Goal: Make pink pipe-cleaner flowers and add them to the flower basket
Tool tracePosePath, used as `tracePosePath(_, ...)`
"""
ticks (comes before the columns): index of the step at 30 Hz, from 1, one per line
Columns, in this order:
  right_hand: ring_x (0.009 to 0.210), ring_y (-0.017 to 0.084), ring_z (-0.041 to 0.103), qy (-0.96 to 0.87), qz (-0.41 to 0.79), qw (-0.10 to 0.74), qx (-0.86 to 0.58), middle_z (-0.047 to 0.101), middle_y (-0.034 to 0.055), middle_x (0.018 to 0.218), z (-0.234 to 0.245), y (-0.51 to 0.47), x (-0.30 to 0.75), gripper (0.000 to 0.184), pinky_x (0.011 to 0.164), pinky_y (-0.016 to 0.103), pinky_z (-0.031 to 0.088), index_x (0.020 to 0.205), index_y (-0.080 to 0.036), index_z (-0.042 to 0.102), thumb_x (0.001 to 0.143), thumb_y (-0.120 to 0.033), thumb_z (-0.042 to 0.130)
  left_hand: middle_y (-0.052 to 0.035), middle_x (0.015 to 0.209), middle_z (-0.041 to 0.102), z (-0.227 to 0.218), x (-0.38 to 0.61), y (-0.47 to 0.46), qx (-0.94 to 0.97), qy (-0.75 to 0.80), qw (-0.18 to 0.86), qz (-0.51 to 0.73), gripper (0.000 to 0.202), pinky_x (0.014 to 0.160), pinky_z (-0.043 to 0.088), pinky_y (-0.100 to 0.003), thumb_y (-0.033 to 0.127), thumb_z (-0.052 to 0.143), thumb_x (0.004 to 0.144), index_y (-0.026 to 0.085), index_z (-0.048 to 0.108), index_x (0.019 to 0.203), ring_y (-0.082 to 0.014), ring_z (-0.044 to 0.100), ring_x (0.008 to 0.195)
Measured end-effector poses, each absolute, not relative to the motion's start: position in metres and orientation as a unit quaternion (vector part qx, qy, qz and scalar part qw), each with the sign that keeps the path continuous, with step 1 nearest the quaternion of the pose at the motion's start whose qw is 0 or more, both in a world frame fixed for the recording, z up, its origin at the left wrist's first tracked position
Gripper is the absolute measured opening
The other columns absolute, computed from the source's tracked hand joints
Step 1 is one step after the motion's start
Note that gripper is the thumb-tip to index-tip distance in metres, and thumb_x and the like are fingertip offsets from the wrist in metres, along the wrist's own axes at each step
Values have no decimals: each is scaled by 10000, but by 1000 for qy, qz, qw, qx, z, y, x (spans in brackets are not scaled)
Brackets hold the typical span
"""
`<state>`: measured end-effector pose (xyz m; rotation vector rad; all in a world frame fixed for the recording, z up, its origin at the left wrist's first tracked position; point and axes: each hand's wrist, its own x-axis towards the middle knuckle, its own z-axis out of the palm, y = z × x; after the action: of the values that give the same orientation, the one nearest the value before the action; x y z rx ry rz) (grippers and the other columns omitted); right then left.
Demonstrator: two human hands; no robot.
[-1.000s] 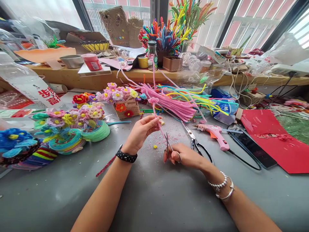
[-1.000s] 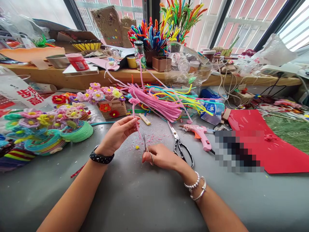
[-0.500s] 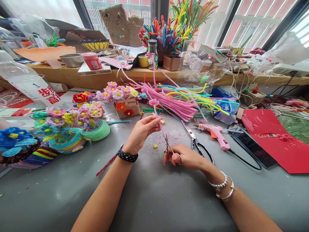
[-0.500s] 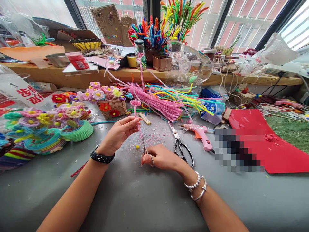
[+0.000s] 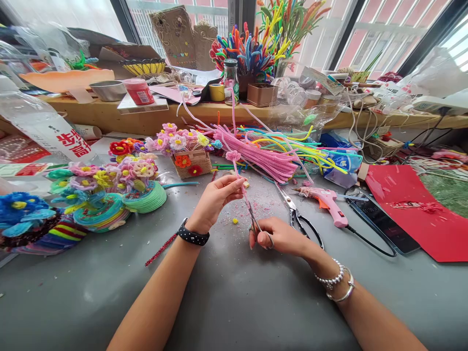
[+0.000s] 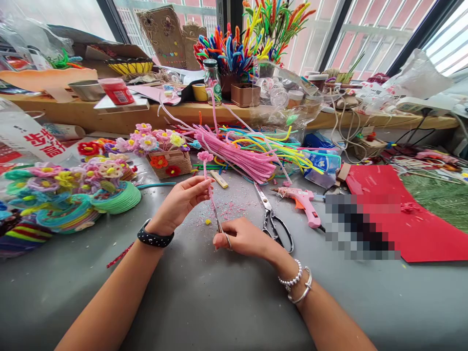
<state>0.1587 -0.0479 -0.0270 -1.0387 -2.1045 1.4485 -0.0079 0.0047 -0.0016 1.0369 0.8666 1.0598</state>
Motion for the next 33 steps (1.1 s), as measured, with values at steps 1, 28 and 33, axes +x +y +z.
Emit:
tracePosePath(1, 487, 79, 373, -745, 515, 196, -374, 419, -23, 517, -27, -48, 158, 734, 464, 210, 271, 647, -120, 581, 617, -780, 264, 20, 690, 593, -2, -8, 5, 455, 380, 654, 470, 159, 599, 432, -156, 278, 670, 635, 167, 659, 748, -41, 515, 603)
tracePosePath(28, 509, 83, 338, -750, 494, 223, -380, 400, -22, 534, -27, -47, 159, 767, 481, 218, 254, 628, -125, 567, 604, -798, 199, 30, 683, 596, -2, -8, 5, 435, 356, 661, 498, 162, 633, 441, -178, 270, 667, 634, 173, 653, 764, -45, 530, 608)
tracePosePath(33, 510, 87, 356, -752, 496, 214, -377, 418, -17, 536, -27, -46, 158, 768, 489, 221, 265, 625, -127, 569, 594, -805, 209, 26, 685, 591, -4, -5, 4, 451, 356, 664, 479, 158, 632, 435, -182, 264, 664, 639, 162, 650, 759, -48, 528, 608)
